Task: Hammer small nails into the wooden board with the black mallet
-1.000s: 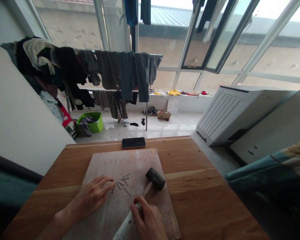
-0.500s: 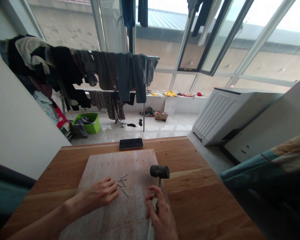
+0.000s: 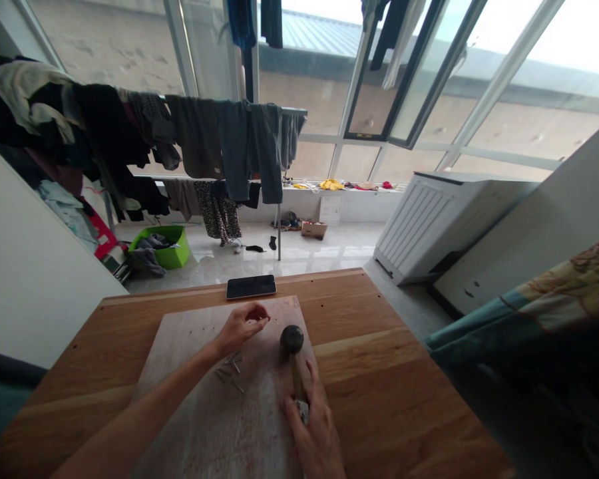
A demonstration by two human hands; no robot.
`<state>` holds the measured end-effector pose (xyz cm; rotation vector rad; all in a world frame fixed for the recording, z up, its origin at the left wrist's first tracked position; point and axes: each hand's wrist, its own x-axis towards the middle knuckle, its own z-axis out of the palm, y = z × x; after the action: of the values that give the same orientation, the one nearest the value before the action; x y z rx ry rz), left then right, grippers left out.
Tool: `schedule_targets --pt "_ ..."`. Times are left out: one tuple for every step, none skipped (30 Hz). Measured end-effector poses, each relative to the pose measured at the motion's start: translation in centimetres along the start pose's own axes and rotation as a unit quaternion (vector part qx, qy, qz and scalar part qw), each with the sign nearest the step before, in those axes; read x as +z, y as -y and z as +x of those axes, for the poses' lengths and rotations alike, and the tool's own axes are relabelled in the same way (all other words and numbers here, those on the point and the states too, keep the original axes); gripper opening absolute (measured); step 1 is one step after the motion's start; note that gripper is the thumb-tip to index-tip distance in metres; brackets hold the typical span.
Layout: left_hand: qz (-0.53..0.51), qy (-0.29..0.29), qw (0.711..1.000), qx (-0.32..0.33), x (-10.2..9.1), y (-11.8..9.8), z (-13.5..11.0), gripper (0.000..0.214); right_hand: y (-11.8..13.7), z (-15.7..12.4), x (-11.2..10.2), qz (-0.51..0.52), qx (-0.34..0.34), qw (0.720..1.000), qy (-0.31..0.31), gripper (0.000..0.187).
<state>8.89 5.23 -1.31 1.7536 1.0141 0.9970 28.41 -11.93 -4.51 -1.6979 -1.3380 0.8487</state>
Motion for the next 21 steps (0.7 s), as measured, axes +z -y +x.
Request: schedule_targets --pt "-0.003 -0.001 1.000 -0.010 0.5 0.4 0.7 0.009 -0.1 0.0 -0.1 0.010 0.005 1.000 0.003 0.066" --pt "0.001 -0.001 1.000 -0.019 0.9 0.7 1.3 0.009 -0.2 0.0 -0.2 0.019 0.013 1.000 0.004 0.064" --pt "0.010 0.000 1.000 -0.026 1.2 1.0 1.7 0.010 -0.2 0.0 -0.2 0.027 0.024 0.999 0.005 0.063" --pt "0.021 0.000 0.999 -0.030 1.3 1.2 1.9 0.010 -0.2 -0.1 -0.3 0.034 0.039 0.999 0.005 0.063" --pt "0.033 0.003 0.999 -0.033 1.4 1.5 2.0 0.010 -0.1 -0.1 -0.3 0.039 0.052 0.998 0.007 0.064" --pt "0.043 0.007 0.999 -0.032 1.5 1.6 1.9 0.011 0.0 -0.1 -0.4 0.044 0.061 0.997 0.012 0.066" --pt "0.051 0.009 0.998 -0.029 1.5 1.8 1.9 0.011 0.2 -0.1 -0.4 0.046 0.066 0.997 0.017 0.067" --pt "0.056 0.008 0.998 -0.027 1.6 2.0 1.8 0.011 0.3 0.0 -0.5 0.045 0.067 0.996 0.022 0.068" --pt "0.058 0.005 0.998 -0.025 1.7 2.1 1.7 0.011 0.4 0.0 -0.5 0.043 0.063 0.997 0.021 0.067" --pt "0.059 0.000 0.998 -0.024 1.9 2.2 1.6 0.011 0.5 0.1 -0.6 0.040 0.055 0.998 0.019 0.065" --pt "0.059 -0.004 0.998 -0.021 2.0 2.4 1.6 0.012 0.6 0.2 -0.7 0.037 0.045 0.998 0.015 0.064" --pt "0.059 -0.005 0.998 -0.016 2.2 2.4 1.6 0.012 0.6 0.2 -0.7 0.037 0.038 0.998 0.014 0.063" --pt "0.059 -0.003 0.998 -0.012 2.4 2.5 1.6 0.011 0.6 0.3 -0.7 0.038 0.041 0.998 0.020 0.063" --pt "0.060 -0.001 0.998 -0.009 2.5 2.6 1.6 0.011 0.6 0.3 -0.7 0.043 0.054 0.997 0.035 0.066" --pt "0.062 -0.002 0.998 -0.006 2.6 2.6 1.6 0.009 0.6 0.3 -0.7 0.050 0.072 0.995 0.057 0.069" --pt "0.065 -0.005 0.998 -0.005 2.6 2.6 1.6 0.009 0.6 0.3 -0.7 0.059 0.093 0.991 0.079 0.073" --pt "0.068 -0.010 0.998 -0.005 2.6 2.5 1.5 0.008 0.6 0.3 -0.7 0.067 0.111 0.987 0.096 0.077" --pt "0.071 -0.014 0.997 -0.005 2.5 2.5 1.5 0.008 0.6 0.4 -0.7 0.073 0.122 0.984 0.108 0.079" --pt "0.074 -0.017 0.997 -0.004 2.5 2.4 1.4 0.007 0.7 0.4 -0.7 0.075 0.123 0.983 0.113 0.080" --pt "0.076 -0.018 0.997 -0.002 2.4 2.3 1.3 0.007 0.8 0.4 -0.7 0.075 0.120 0.983 0.114 0.079" --pt "0.078 -0.019 0.997 0.001 2.3 2.2 1.3 0.006 0.9 0.5 -0.8 0.071 0.118 0.984 0.114 0.078"
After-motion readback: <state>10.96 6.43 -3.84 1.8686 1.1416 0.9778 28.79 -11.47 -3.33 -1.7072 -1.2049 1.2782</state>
